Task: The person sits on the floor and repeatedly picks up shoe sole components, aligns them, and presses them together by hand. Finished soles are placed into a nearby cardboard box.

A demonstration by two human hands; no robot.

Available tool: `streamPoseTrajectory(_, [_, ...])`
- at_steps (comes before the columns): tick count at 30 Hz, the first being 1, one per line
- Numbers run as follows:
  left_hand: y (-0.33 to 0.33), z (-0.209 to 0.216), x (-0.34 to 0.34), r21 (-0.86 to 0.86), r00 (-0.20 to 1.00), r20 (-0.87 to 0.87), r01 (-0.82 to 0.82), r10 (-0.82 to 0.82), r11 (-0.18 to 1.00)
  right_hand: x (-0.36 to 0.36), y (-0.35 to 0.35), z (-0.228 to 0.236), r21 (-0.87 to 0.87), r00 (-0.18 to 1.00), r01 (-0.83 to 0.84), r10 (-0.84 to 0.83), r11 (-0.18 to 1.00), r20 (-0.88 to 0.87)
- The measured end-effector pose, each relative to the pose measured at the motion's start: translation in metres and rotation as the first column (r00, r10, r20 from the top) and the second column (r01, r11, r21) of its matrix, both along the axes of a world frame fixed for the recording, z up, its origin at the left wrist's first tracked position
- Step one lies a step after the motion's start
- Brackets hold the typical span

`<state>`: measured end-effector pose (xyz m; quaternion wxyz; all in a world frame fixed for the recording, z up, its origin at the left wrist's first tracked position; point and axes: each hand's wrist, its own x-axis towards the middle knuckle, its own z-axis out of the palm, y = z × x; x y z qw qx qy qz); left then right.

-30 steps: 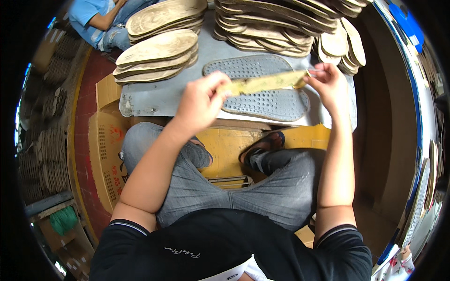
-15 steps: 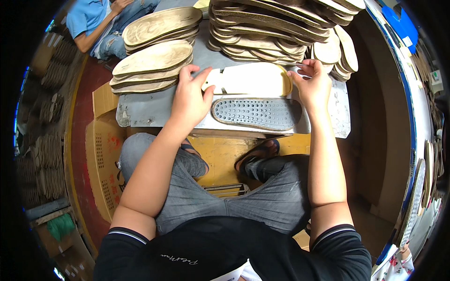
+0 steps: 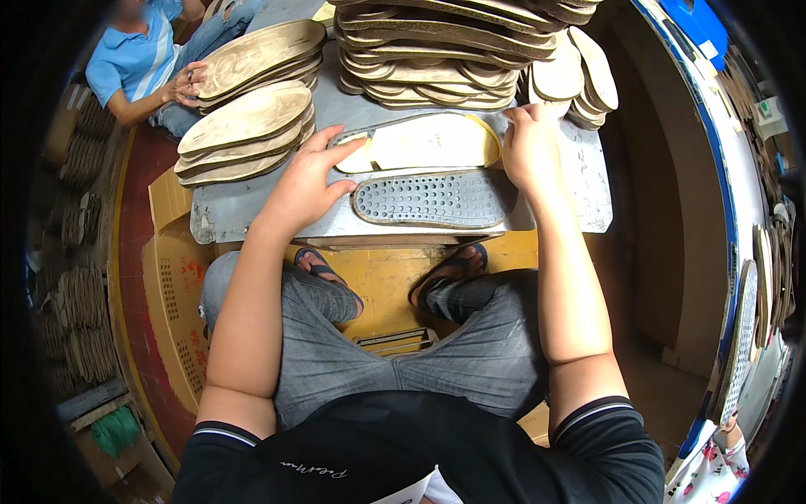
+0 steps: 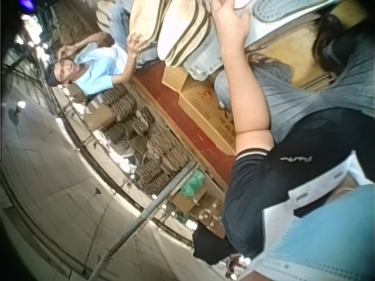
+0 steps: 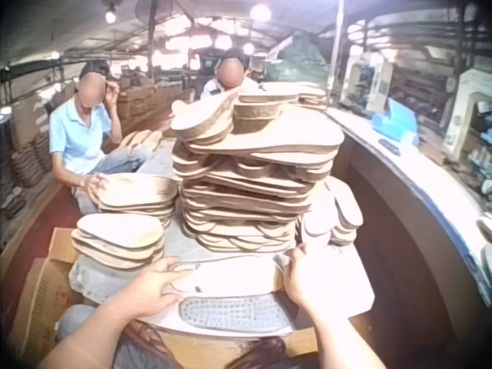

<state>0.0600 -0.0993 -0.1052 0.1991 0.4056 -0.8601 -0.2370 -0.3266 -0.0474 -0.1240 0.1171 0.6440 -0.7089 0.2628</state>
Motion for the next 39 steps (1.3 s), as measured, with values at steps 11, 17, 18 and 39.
streamPoseTrajectory(11, [-0.035, -0.009, -0.011, 0.035, 0.996, -0.025, 0.091, -0.091, 0.995, -0.004, -0.014, -0.002, 0.231, 0.928, 0.012, -0.096, 0.973, 0.359])
streamPoseTrajectory(17, [-0.039, -0.015, -0.016, -0.001, 0.989, -0.112, 0.100, -0.100, 0.995, -0.007, -0.016, -0.017, 0.283, 0.907, 0.062, -0.172, 0.957, 0.384])
streamPoseTrajectory(18, [-0.038, -0.017, -0.015, -0.009, 0.990, -0.097, 0.100, -0.101, 0.995, -0.010, -0.014, -0.015, 0.325, 0.886, 0.040, -0.184, 0.945, 0.425])
streamPoseTrajectory(39, [-0.027, -0.010, -0.016, 0.022, 0.988, -0.035, 0.149, -0.148, 0.989, 0.000, 0.002, -0.001, 0.430, 0.850, -0.012, -0.218, 0.903, 0.480])
